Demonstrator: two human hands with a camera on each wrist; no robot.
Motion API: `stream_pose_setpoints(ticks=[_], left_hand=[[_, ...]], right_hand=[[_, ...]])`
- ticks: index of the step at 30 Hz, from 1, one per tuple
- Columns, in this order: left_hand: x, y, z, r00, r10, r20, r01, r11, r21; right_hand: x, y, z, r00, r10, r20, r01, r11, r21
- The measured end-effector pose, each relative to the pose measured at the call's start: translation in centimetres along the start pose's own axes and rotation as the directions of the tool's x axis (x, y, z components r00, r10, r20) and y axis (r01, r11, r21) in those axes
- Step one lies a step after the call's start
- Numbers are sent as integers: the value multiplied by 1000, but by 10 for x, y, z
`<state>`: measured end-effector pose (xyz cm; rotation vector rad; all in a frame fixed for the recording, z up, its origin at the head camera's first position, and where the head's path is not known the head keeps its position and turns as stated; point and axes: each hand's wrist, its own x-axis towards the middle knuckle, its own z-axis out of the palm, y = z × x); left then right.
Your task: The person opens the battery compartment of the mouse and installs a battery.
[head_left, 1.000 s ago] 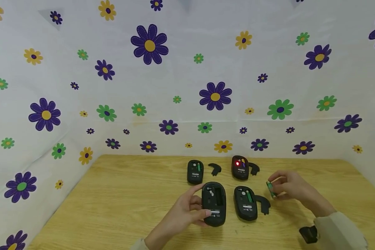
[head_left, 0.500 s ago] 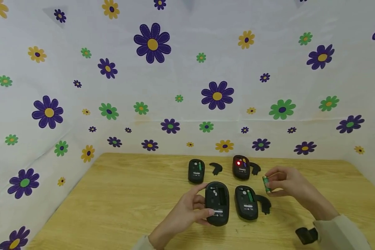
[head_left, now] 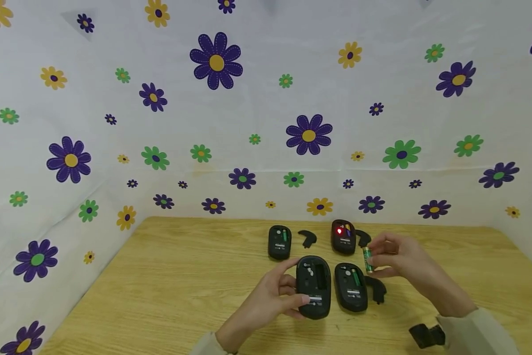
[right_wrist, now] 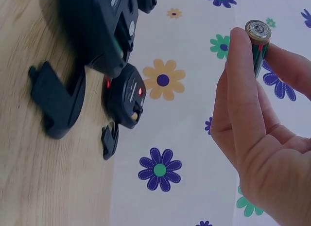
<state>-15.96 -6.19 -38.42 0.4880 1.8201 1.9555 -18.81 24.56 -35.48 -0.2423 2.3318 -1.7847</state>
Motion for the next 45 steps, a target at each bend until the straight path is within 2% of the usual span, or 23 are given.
stream_pose_setpoints(ticks=[29,37,41,45], left_hand=[[5,-2,5,1000,1,4,-1,1000,-1],[5,-1,5,1000,5,9,-5,1000,-12],[5,-1,5,1000,11,17,-11,1000,-10],[6,-1,5,1000,12,22,-12,1000,-14]], right_hand=[[-3,-22,33,994,-97,42,91,988,124],[-1,-27,47,992,-114,56,106,986,126],[-3,-30,54,989,-138,49,130,982,135],[-5,-31,63,989,-149,5,147,984,99]])
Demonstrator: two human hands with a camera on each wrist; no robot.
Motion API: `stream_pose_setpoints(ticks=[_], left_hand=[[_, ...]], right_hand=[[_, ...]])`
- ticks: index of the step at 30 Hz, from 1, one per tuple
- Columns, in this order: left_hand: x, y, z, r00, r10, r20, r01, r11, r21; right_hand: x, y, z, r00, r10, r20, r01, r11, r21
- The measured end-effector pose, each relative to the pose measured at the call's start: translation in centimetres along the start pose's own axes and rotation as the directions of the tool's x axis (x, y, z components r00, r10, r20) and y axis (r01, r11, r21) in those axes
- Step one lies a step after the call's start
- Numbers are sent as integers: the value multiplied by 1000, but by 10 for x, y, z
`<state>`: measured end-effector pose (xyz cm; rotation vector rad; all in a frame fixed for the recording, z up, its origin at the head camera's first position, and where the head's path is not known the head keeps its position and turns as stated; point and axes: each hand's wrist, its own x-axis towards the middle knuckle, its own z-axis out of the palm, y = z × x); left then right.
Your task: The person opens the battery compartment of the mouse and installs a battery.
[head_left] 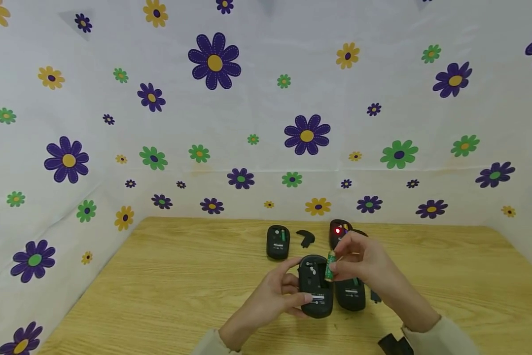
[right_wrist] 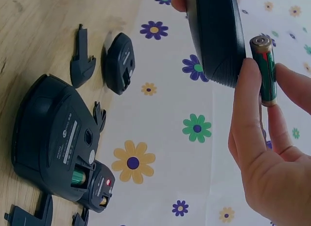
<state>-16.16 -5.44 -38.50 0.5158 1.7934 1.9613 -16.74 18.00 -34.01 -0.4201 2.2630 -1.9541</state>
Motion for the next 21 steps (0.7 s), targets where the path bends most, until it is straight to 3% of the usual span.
stream_pose_setpoints(ticks=[7,13,17,21], left_hand=[[0,-1,0,1000,-14,0,14,1000,-12],[0,-1,0,1000,-23,-8,23,1000,-6],[0,0,0,1000,-25,-13,25,1000,-1],[0,0,0,999,-24,-22,24,1000,-2]], right_hand=[[-1,2,11,996,-65,-63,58,993,-106],[-3,1,20,988,-134,-78,111,963,-246],[-4,0,24,982,-150,-111,107,941,-320],[-4,1,24,980,-107,-165,51,948,-313]])
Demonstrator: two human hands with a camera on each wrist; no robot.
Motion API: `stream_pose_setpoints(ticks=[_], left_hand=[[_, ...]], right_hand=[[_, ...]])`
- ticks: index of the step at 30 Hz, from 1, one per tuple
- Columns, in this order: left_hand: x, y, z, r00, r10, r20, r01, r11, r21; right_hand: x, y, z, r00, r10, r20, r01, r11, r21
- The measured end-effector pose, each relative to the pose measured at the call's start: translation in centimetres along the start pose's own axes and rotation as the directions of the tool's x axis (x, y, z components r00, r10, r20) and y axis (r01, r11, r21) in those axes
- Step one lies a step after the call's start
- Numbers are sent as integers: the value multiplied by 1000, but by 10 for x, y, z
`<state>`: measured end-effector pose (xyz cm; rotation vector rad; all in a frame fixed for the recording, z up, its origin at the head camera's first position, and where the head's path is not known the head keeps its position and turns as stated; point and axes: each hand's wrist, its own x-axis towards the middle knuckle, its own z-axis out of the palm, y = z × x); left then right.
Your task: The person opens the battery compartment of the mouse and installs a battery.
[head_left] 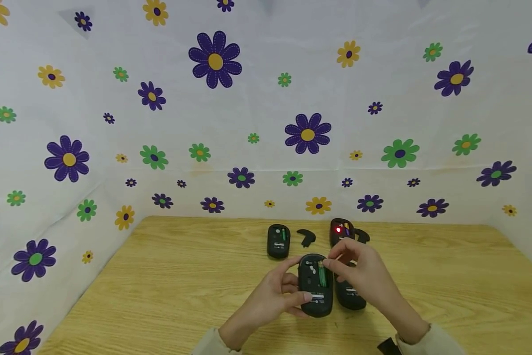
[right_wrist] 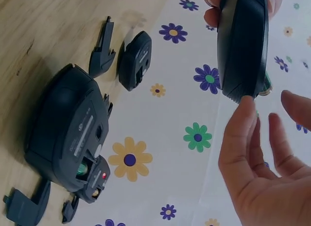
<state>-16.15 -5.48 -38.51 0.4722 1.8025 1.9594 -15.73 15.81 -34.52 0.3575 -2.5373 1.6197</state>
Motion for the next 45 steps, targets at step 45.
stream_pose_setpoints(ticks=[45], left_hand=[[-1,4,-5,1000,-7,-11,7,1000,18]], right_hand=[[2,22,14,873,208,442,-405,814,416]])
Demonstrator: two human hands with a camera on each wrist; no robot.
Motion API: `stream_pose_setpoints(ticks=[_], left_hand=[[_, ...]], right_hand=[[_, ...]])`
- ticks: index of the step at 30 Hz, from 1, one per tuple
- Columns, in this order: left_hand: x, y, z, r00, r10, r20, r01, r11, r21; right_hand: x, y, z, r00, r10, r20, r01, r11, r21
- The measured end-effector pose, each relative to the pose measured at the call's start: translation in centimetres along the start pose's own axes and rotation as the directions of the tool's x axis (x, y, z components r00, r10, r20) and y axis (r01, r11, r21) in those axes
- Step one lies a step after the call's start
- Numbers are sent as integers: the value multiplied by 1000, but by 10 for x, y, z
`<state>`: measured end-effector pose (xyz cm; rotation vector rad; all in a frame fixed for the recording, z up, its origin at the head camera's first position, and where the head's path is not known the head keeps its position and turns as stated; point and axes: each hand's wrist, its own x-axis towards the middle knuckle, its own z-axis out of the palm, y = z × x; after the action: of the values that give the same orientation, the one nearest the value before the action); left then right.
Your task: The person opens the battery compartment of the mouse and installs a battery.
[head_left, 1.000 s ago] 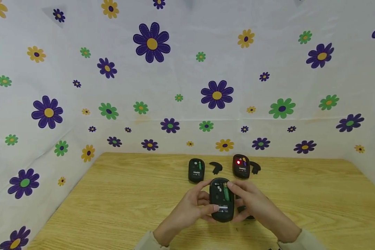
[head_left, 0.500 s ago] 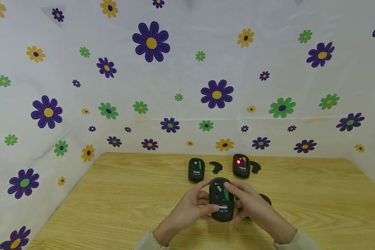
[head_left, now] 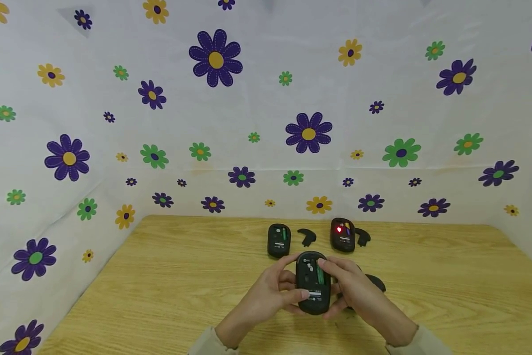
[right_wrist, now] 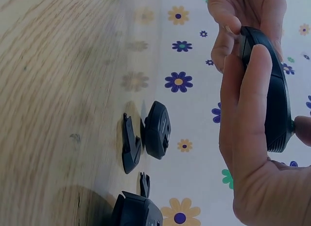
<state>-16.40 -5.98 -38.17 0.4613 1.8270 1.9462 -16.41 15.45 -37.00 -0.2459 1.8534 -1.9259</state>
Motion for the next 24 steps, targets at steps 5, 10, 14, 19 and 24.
stream_pose_setpoints(ticks=[5,10,14,19,24], left_hand=[[0,0,0,1000,1,4,-1,1000,-2],[-1,-1,0,1000,1,3,-1,1000,-4],[-1,0,0,1000,-2,2,2,1000,3],[-3,1,-1,1000,-7,-9,8,1000,22],[-4,-1,-5,1000,-6,-15,6,999,33]], right_hand=[[0,2,1,1000,-13,-10,13,1000,-3],[0,2,2,999,-15,-30,14,1000,-19],[0,4,5,997,-16,-69,13,999,-47],[2,5,8,996,-30,-87,24,998,-64],[6,4,14,993,-15,-114,7,998,-68]])
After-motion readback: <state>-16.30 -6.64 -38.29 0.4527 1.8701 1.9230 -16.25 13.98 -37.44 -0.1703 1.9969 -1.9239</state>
